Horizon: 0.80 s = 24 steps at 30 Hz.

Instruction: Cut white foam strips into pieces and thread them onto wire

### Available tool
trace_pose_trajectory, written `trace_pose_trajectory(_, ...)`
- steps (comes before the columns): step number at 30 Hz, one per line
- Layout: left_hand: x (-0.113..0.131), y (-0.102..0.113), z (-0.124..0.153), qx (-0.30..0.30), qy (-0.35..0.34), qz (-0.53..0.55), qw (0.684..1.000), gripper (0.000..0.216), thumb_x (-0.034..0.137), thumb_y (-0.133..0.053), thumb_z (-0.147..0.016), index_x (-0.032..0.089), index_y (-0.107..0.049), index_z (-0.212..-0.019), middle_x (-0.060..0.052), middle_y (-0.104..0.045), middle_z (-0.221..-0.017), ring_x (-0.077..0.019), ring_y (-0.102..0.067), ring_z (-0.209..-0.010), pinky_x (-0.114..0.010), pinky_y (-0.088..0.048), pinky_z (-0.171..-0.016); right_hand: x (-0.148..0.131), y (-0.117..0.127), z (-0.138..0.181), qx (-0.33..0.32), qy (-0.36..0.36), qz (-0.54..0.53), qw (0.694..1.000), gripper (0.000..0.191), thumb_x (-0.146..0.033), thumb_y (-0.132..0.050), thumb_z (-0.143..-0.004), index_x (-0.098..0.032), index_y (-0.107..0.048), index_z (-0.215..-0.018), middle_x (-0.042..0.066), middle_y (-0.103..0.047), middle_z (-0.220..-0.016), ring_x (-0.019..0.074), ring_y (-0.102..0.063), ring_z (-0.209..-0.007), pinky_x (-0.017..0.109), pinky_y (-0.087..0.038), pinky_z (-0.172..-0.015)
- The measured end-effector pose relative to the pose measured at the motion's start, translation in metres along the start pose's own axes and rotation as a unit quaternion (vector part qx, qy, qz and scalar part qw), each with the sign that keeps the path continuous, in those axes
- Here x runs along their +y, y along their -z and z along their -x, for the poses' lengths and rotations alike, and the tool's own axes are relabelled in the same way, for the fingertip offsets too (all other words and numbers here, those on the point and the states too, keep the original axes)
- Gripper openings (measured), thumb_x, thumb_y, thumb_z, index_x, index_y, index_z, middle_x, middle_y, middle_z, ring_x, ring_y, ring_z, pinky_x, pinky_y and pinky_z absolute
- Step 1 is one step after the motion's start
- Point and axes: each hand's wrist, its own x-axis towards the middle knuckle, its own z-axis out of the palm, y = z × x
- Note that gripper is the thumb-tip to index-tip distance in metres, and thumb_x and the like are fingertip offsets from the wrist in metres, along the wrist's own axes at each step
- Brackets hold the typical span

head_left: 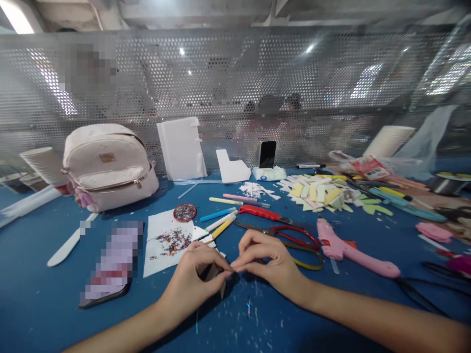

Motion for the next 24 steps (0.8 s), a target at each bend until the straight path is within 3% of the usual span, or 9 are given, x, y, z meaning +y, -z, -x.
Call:
trace_pose_trajectory(5,0.0012,0.0067,0.0011,-0.021,-0.031,-0.039,0.999,0.020,0.004,-0.061,-0.082,0.022,-0.066,-0.078,0.005,-0.074,-0.089,-0.0182,-0.066,-0.092,-0.037,-0.034,-0.092,0.0001,0.0055,0.0012,0.081,-0.017,-0.009,0.997,0.011,-0.034,-0.078,-0.086,-0.026,-0.082,-0.081,0.001,-0.059,-0.081,0.0131,-0.054,-0.070,0.025,-0.039,-0.060)
trace_pose_trajectory(11,-0.0017,0.0110,0.0002,-0.060,-0.006,-0.027,0.998,0.025,0.015,-0.049,-0.096,0.025,-0.069,-0.084,0.002,-0.074,-0.095,-0.0208,-0.064,-0.097,-0.040,-0.033,-0.095,0.0060,0.0076,0.0011,0.084,-0.061,-0.030,0.994,0.014,-0.039,-0.078,-0.084,-0.026,-0.082,-0.081,0.002,-0.059,-0.082,0.0139,-0.055,-0.071,0.026,-0.040,-0.062)
trace_pose_trajectory(16,-0.0007,0.0074,-0.0016,-0.074,-0.019,-0.046,0.996,0.016,0.017,-0.065,-0.092,0.027,-0.068,-0.104,0.003,-0.074,-0.100,-0.0204,-0.063,-0.095,-0.039,-0.030,-0.096,0.0055,0.0044,-0.0007,0.025,-0.049,-0.026,0.998,0.013,-0.036,-0.078,-0.085,-0.024,-0.083,-0.080,0.002,-0.062,-0.080,0.0127,-0.056,-0.069,0.025,-0.038,-0.059)
trace_pose_trajectory(24,0.0011,0.0107,0.0019,-0.117,-0.091,-0.126,0.981,0.017,0.020,-0.078,-0.084,0.027,-0.068,-0.095,0.004,-0.074,-0.101,-0.0192,-0.063,-0.095,-0.040,-0.025,-0.100,0.0043,0.0051,-0.0002,0.030,-0.038,-0.026,0.998,0.011,-0.033,-0.079,-0.084,-0.023,-0.082,-0.080,0.001,-0.063,-0.078,0.0118,-0.055,-0.067,0.024,-0.037,-0.059)
